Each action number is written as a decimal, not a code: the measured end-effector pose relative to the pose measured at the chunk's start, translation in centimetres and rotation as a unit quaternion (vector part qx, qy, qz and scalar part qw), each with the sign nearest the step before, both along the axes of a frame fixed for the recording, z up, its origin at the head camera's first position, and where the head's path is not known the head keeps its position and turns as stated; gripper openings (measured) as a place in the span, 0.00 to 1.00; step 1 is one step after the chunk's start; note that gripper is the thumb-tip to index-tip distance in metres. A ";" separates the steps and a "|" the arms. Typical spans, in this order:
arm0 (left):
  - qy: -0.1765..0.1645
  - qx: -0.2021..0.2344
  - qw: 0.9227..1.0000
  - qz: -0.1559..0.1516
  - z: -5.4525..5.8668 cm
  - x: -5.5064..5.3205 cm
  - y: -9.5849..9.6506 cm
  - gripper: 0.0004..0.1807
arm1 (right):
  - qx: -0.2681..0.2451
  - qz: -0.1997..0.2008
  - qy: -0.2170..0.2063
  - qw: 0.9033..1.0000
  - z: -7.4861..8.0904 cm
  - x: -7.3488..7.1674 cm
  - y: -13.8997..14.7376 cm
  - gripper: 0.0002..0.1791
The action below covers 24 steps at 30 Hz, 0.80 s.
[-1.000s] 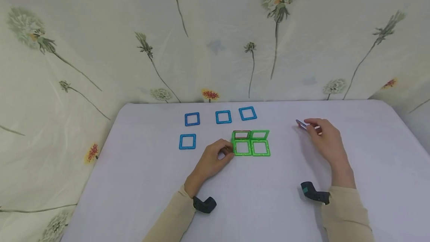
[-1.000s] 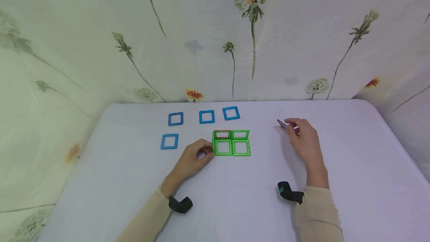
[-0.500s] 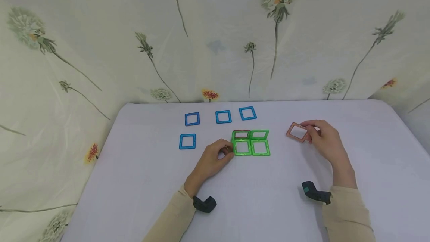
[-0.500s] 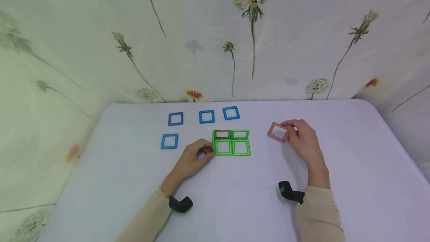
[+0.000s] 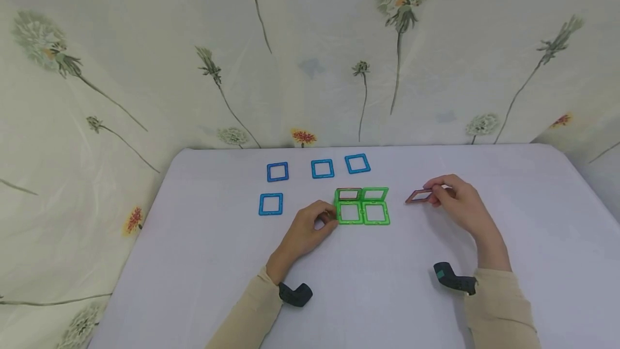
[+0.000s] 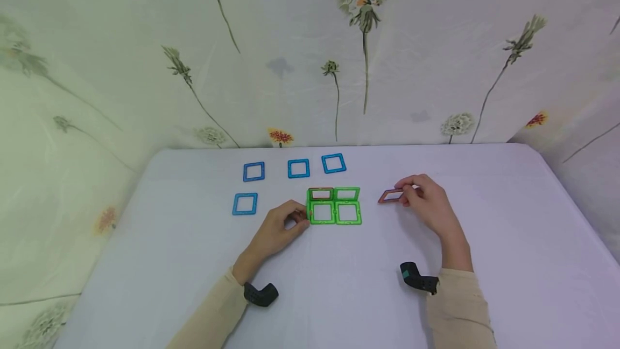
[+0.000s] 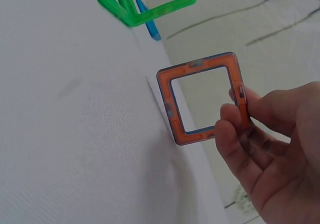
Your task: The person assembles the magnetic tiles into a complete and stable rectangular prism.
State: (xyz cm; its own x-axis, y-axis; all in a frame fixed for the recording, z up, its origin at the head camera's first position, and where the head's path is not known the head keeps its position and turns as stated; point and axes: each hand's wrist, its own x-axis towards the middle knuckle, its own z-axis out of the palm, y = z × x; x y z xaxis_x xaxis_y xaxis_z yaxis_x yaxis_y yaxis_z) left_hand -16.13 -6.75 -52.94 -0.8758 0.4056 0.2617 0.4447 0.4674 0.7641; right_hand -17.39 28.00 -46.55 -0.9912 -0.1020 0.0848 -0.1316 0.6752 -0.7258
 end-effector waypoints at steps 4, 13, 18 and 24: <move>-0.002 0.001 1.000 0.001 0.0 0.0 0.0 0.11 | -0.003 0.010 -0.009 1.000 -0.1 0.0 -0.2 0.11; 0.003 -0.001 1.000 0.001 0.1 0.1 0.0 0.11 | -0.020 0.043 -0.015 0.999 -0.3 0.0 -0.7 0.10; 0.002 -0.002 1.000 0.002 0.1 0.1 0.0 0.11 | -0.022 0.040 -0.012 0.999 -0.4 0.0 -0.9 0.11; -0.001 -0.004 1.000 0.003 0.1 0.1 0.0 0.11 | -0.034 0.046 -0.005 0.998 -0.6 -0.2 -1.2 0.12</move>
